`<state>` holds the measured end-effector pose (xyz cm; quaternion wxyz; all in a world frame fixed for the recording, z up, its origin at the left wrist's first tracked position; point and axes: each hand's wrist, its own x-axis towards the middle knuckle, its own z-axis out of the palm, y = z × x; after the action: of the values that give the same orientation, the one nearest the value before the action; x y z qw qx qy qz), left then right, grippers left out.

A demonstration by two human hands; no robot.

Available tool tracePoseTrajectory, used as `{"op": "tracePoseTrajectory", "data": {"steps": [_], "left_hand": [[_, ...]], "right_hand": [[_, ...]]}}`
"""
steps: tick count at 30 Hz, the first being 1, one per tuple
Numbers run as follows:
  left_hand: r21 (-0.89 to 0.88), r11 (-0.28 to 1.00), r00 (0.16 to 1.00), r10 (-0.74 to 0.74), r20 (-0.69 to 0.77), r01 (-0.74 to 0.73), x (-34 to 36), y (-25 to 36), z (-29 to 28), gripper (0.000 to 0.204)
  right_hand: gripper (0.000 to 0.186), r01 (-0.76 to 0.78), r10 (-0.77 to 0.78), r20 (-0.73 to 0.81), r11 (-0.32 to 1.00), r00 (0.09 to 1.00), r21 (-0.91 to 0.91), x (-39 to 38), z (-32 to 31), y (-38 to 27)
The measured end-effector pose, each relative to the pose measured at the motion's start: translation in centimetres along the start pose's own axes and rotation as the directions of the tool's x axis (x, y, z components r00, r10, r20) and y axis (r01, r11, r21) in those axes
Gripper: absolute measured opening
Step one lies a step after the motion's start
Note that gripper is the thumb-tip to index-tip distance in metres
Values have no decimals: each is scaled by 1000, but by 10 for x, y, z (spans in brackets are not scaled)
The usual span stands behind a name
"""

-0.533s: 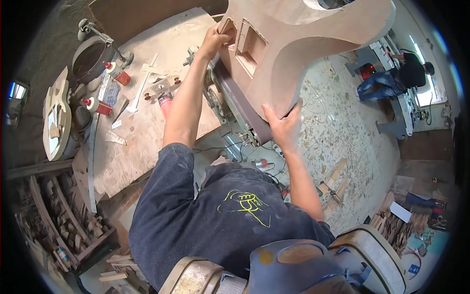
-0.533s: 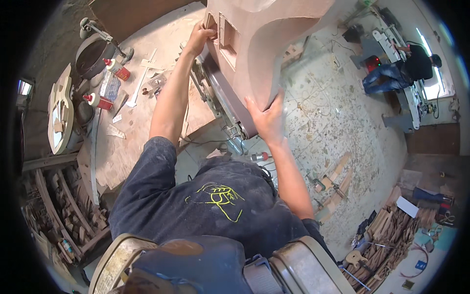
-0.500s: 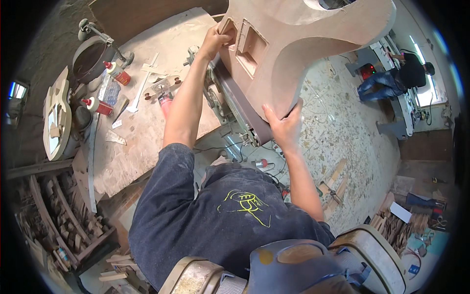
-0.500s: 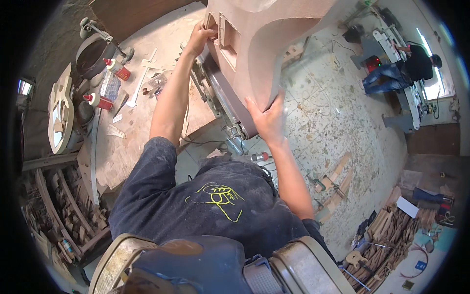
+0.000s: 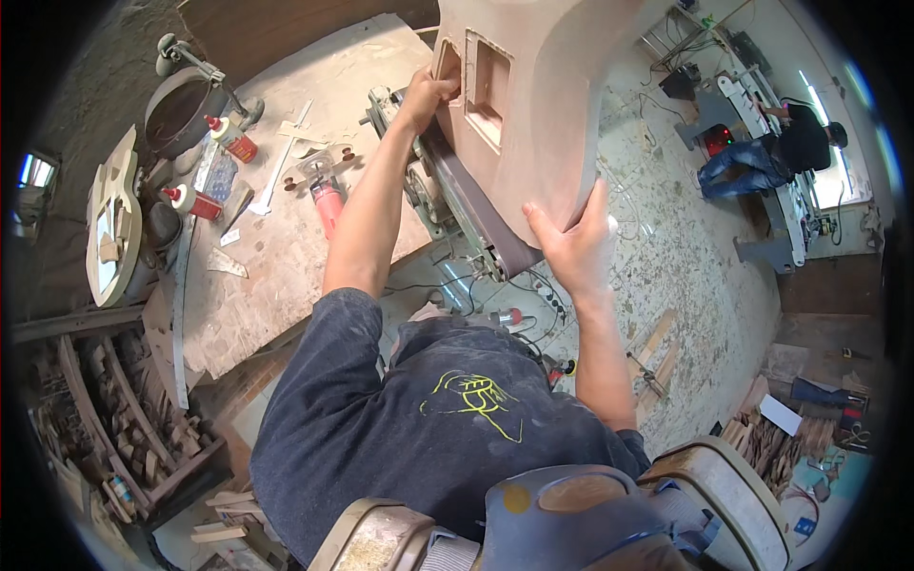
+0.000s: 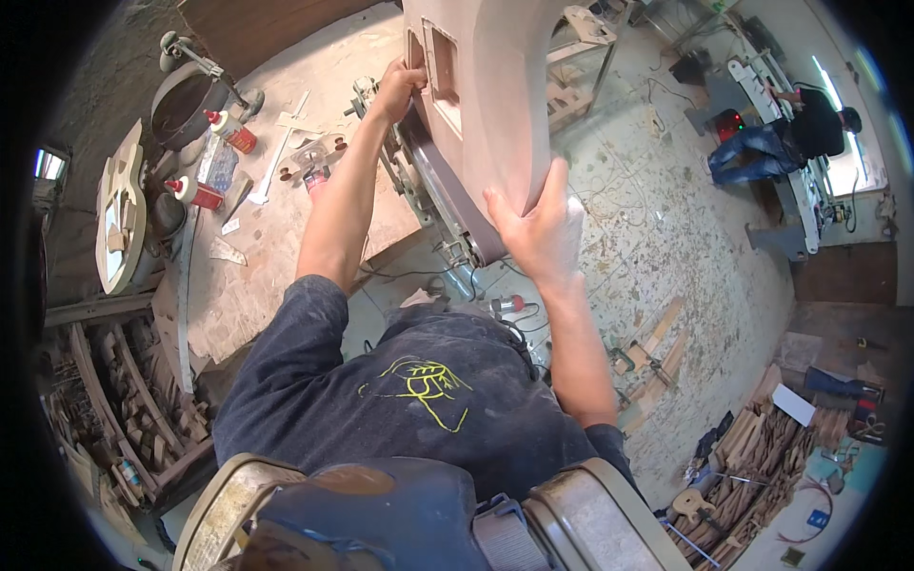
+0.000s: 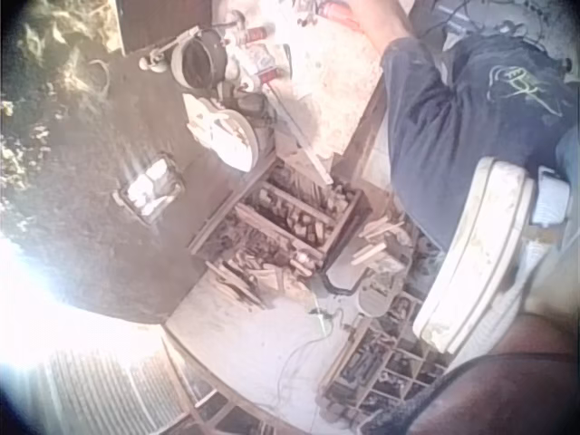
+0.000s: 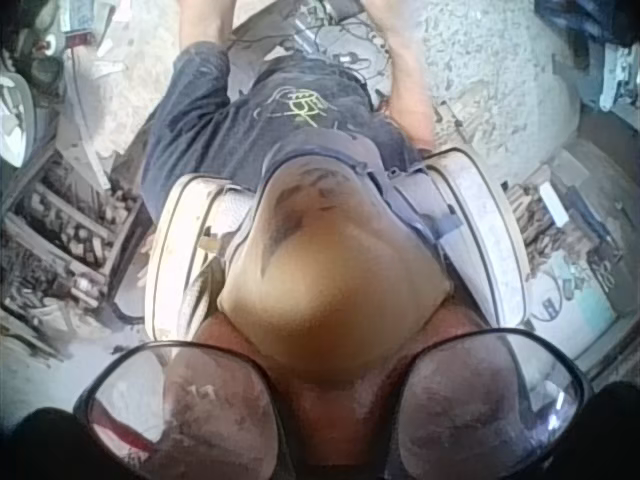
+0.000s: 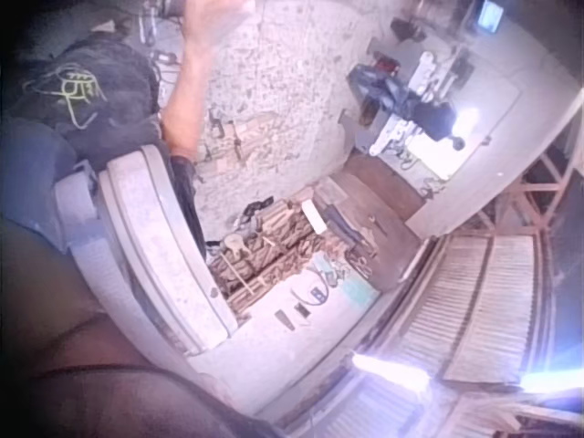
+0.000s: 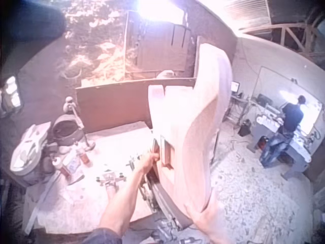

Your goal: The person sands the edges and back of a wooden electric guitar body using a stationary belt sander, turning the body to reach different contours.

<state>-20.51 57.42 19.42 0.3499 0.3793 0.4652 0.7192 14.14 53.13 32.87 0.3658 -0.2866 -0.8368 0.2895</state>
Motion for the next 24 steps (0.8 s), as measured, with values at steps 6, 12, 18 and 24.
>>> {"op": "tracePoseTrajectory", "data": {"steps": [6, 12, 18, 24], "left_hand": [[-34, 999, 992, -29, -121, 25, -21, 14, 38, 23], [-143, 989, 995, -47, -92, 34, -13, 2, 33, 25], [-3, 998, 998, 65, 3, -65, 3, 1, 0, 23], [67, 995, 995, 83, -53, -79, 7, 27, 15, 22]], "right_hand": [[48, 70, -64, 67, 992, 996, -102, 28, -24, -26], [49, 46, -31, 105, 989, 994, -143, 31, -24, -25], [52, -33, 37, 62, 998, 997, -59, 9, -6, -7], [61, -117, 118, -12, 991, 993, 71, -13, 18, 26]]}}
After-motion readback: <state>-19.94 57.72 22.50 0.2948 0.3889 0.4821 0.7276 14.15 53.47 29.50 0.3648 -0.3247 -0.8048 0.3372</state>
